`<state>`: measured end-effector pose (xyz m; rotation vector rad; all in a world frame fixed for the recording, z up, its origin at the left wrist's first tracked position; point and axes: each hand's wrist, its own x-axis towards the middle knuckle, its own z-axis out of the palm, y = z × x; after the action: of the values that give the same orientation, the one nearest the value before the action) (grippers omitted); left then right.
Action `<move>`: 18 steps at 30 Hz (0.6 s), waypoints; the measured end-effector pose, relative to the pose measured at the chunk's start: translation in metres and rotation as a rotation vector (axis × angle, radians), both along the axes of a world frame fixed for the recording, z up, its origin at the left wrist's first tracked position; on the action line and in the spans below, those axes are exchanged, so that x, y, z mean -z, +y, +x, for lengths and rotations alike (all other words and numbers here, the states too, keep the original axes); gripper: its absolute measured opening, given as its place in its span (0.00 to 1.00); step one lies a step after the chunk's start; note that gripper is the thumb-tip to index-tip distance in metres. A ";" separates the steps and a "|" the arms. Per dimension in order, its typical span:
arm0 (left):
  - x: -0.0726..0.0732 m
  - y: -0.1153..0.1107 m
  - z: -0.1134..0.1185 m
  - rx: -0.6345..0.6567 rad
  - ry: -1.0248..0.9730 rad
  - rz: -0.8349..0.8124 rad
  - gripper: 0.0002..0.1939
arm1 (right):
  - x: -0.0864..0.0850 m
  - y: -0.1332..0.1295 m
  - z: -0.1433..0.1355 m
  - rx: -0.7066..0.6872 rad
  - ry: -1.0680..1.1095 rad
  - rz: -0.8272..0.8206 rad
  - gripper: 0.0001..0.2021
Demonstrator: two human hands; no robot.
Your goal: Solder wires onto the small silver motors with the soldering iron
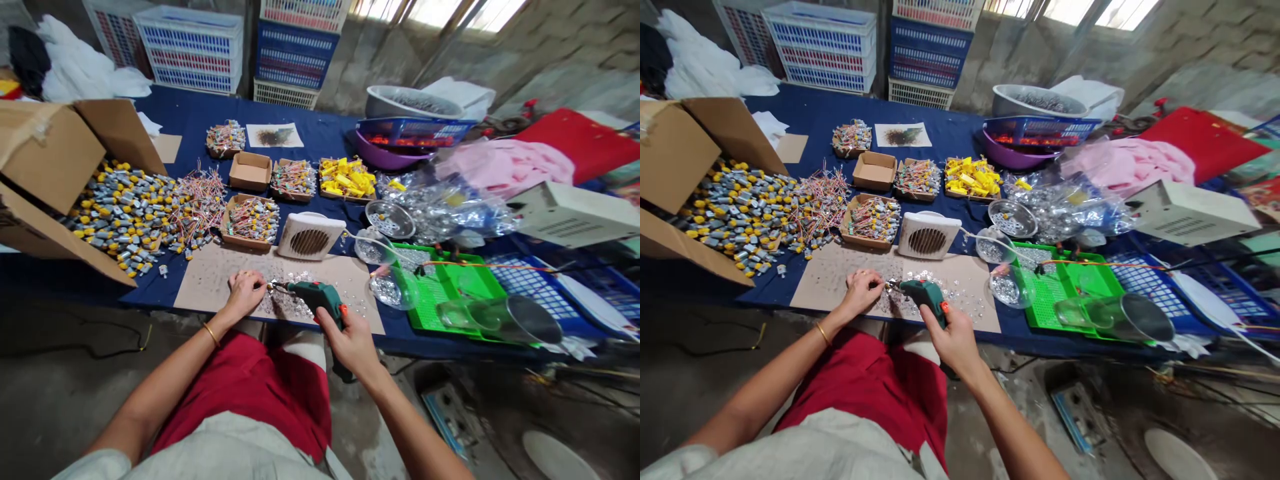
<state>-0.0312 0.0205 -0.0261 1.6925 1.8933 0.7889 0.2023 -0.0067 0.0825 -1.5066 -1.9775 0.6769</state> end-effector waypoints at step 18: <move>-0.002 0.005 0.006 -0.065 -0.045 -0.066 0.06 | -0.015 0.014 -0.014 -0.119 -0.108 0.134 0.26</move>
<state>-0.0255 0.0254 -0.0237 1.5680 1.9312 0.7740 0.1882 0.0076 0.0977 -1.3802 -2.1619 0.5095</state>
